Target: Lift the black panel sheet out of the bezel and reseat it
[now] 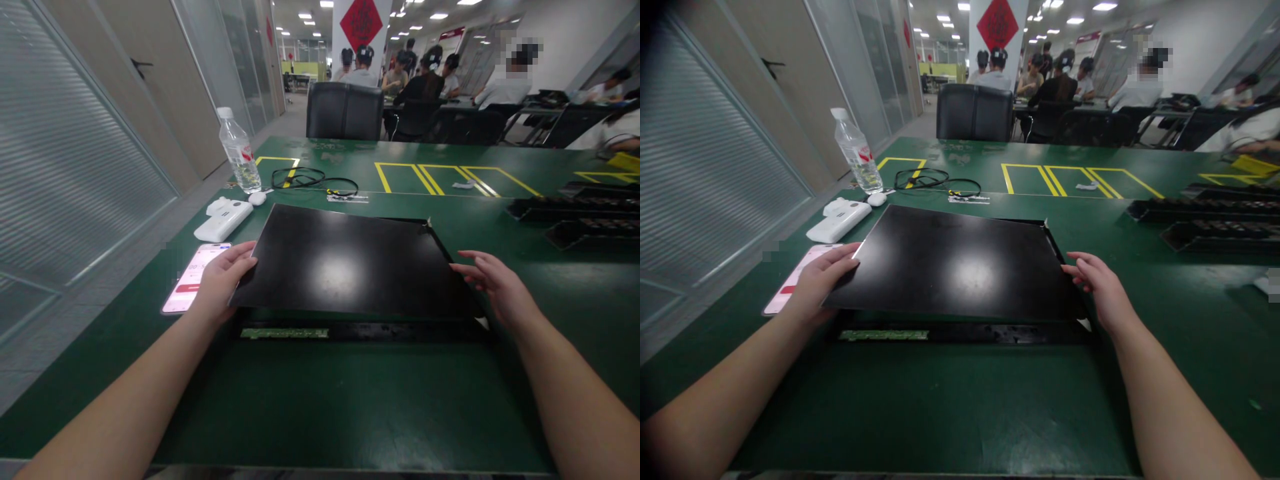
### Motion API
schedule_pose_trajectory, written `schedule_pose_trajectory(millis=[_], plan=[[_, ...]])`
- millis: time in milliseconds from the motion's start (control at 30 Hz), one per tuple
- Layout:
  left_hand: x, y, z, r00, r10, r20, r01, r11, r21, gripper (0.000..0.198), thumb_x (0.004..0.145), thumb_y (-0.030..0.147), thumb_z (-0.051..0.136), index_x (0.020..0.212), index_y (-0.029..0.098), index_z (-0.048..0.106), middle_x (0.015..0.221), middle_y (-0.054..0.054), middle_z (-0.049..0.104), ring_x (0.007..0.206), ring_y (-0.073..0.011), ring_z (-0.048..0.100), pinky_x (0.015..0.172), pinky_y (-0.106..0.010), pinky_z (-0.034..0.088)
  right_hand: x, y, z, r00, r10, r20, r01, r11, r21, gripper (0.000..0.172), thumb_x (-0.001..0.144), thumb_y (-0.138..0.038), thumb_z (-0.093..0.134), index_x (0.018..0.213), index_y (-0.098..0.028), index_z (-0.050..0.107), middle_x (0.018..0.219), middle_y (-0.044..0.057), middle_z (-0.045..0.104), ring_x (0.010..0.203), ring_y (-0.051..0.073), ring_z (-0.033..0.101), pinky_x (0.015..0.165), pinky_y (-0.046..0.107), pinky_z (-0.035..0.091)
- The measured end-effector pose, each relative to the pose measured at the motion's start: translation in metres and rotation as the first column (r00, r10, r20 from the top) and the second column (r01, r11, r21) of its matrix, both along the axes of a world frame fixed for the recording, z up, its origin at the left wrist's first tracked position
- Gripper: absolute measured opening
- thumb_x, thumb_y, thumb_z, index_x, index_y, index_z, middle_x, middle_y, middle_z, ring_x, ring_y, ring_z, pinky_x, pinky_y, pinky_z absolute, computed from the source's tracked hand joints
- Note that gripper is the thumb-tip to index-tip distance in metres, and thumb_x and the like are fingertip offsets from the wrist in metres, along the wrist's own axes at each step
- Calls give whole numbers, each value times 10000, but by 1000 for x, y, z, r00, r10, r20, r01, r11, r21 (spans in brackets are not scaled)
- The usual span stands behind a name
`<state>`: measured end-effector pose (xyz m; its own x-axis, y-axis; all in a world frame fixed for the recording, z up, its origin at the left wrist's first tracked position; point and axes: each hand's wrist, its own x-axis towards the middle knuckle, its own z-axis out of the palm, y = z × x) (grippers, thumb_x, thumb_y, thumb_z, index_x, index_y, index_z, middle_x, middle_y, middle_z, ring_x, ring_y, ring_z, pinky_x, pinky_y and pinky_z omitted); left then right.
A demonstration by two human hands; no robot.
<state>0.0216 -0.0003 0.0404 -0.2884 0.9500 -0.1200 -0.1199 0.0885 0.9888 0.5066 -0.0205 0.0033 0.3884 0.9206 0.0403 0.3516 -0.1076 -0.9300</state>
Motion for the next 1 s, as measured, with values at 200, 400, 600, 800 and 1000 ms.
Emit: schedule_pose_trajectory(millis=[200,400,600,800,1000], plan=[[1,2,-5,1000,16,-9,-16,1000,6,340,601,236,858,938,220,816,775,-26,818,617,-208,712,541,-274,548,-6,-4,3,994,11,105,-8,1000,-22,500,846,-672,645,1163,-307,774,1087,96,838,874,293,677,718,424,483],[1,2,-5,1000,-17,-22,17,1000,-9,346,592,250,867,931,212,812,789,-32,819,664,-226,731,583,-294,571,-9,-6,5,990,15,137,-13,1000,-18,494,857,-673,650,1153,-298,775,1090,108,827,902,309,678,820,466,526],[2,1,-3,999,-38,-20,38,999,-3,350,575,232,884,915,205,806,777,-31,814,685,-228,732,612,-296,572,-7,-6,3,974,46,221,-39,999,-37,458,886,-661,630,1146,-316,782,1025,71,810,925,301,670,886,478,514],[2,1,-5,999,-46,-28,46,999,1,405,567,232,879,959,197,787,781,-38,803,743,-258,753,658,-317,581,-9,-8,2,972,63,226,-61,998,-15,440,878,-659,664,1131,-323,790,1030,76,818,1020,342,714,912,495,545],[3,1,-5,998,-43,-35,42,999,-7,384,576,245,866,948,205,782,815,-42,821,720,-247,759,627,-308,582,-10,-8,4,970,66,234,-62,998,-25,433,876,-666,663,1112,-329,799,1068,80,826,1079,369,721,957,528,537]])
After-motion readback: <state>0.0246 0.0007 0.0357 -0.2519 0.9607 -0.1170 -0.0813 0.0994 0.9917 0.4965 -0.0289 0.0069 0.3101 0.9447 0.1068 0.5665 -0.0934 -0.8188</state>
